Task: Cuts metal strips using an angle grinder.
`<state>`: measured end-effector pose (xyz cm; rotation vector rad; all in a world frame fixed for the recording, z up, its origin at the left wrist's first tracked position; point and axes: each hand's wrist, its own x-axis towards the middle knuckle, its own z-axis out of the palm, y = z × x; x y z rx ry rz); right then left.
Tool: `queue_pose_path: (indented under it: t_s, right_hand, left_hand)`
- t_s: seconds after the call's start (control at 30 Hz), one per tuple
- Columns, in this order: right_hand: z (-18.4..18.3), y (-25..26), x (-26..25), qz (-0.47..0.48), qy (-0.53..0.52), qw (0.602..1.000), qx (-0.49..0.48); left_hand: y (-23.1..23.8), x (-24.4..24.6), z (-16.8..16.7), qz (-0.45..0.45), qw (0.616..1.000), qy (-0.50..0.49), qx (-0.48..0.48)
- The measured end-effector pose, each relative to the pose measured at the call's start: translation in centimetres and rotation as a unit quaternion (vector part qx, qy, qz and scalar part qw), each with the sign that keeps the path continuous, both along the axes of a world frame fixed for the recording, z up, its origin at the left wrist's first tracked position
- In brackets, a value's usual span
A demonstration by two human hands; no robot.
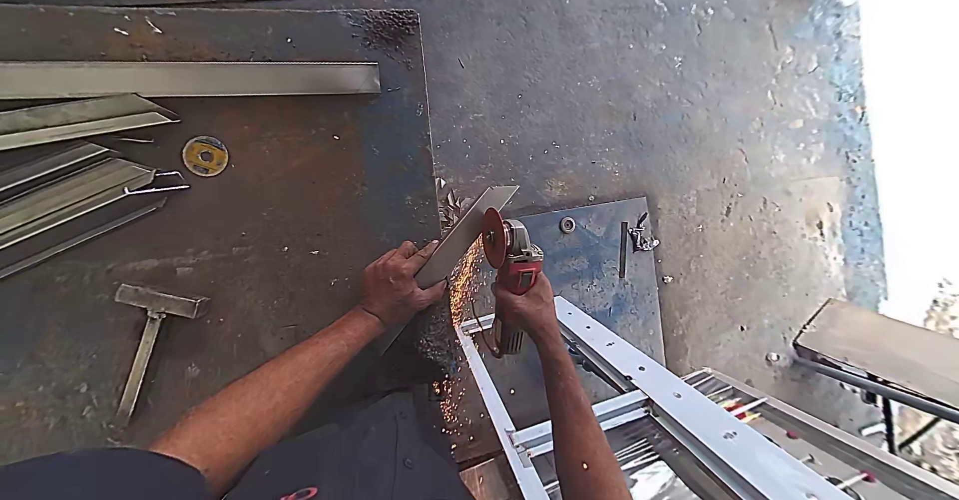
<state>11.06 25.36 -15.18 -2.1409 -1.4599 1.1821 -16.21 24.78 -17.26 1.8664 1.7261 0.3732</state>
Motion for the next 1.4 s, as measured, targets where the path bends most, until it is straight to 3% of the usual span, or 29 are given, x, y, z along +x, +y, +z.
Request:
queue_pose_path:
  t_s: [1.4]
  right_hand:
    - [0.6, 2.7, -0.3, 0.004, -0.001, 1.000, -0.027]
  left_hand:
    - [0.1, 0.3, 0.2, 0.007, 1.000, 0.005, 0.014]
